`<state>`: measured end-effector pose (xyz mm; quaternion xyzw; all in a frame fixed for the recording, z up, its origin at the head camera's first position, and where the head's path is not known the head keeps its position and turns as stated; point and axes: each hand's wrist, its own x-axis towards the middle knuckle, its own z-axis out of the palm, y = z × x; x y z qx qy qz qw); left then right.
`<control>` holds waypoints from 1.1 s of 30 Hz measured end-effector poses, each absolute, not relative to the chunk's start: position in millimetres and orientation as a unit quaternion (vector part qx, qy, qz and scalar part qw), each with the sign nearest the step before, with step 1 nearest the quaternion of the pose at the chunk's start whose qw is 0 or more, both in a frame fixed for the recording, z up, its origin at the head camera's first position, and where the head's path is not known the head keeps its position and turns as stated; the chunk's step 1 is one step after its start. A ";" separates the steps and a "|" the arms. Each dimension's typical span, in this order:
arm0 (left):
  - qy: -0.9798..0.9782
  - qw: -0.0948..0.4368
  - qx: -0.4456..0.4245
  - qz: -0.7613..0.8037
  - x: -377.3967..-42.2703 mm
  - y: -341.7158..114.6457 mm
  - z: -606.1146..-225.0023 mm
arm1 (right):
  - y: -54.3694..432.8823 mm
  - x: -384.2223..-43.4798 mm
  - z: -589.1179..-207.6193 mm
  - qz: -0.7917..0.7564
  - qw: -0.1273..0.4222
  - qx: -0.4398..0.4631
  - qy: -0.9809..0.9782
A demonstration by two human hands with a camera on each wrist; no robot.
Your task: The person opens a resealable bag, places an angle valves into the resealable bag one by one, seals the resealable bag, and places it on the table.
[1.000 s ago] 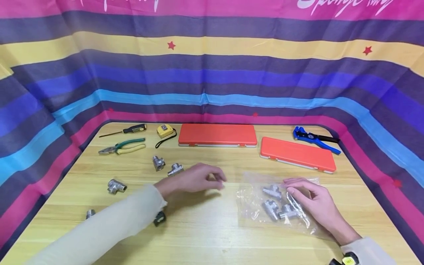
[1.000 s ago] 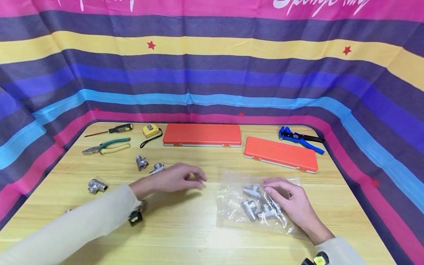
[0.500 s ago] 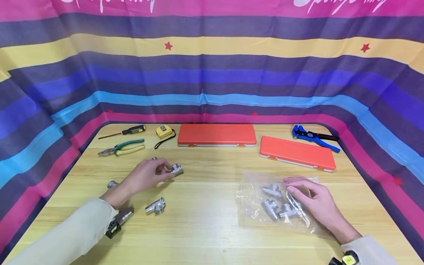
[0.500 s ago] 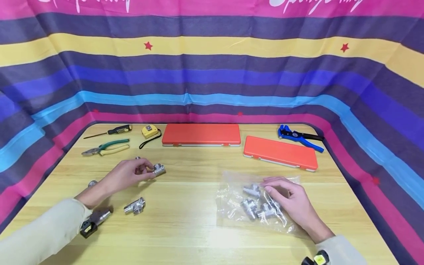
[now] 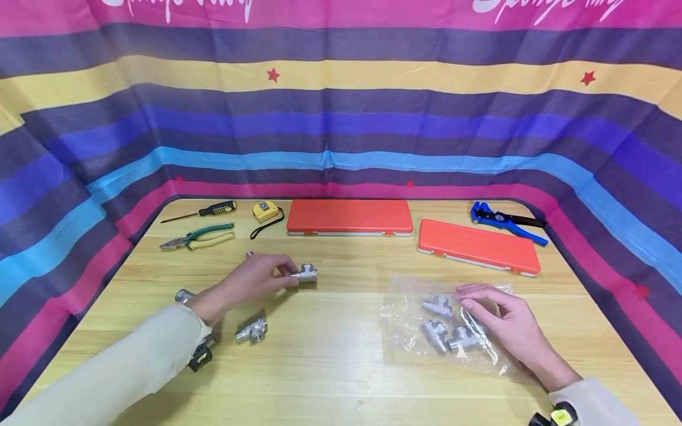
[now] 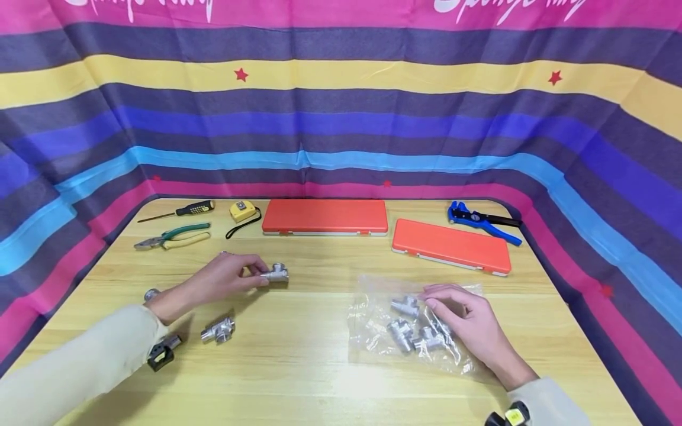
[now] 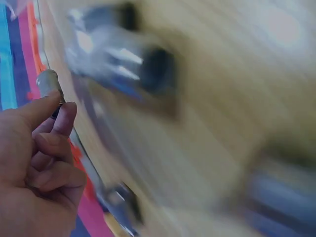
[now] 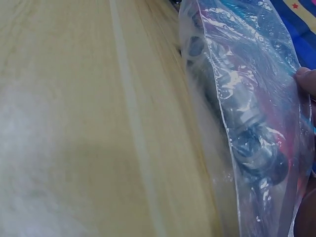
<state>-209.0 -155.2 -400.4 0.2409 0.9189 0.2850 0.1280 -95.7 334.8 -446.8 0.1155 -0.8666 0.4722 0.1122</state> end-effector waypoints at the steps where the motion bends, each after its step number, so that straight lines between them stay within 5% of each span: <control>1: 0.916 0.133 0.247 0.286 -208.3 -146.5 -399.0 | 334.8 -95.5 -446.8 0.472 0.112 0.115 -0.867; 12: 0.871 0.190 0.373 0.259 -188.2 -40.3 -400.7 | 334.0 -95.2 -445.7 0.477 0.118 0.125 -0.862; 22: 0.870 0.132 0.423 0.216 -172.1 36.0 -410.3 | 334.4 -94.5 -443.7 0.474 0.111 0.120 -0.865; 28: 0.822 0.200 0.456 0.277 -171.3 42.2 -411.7 | 334.3 -93.3 -444.1 0.470 0.113 0.119 -0.867; 33: 0.831 0.199 0.432 0.289 -180.2 10.1 -407.8 | 335.4 -93.2 -444.5 0.469 0.112 0.118 -0.868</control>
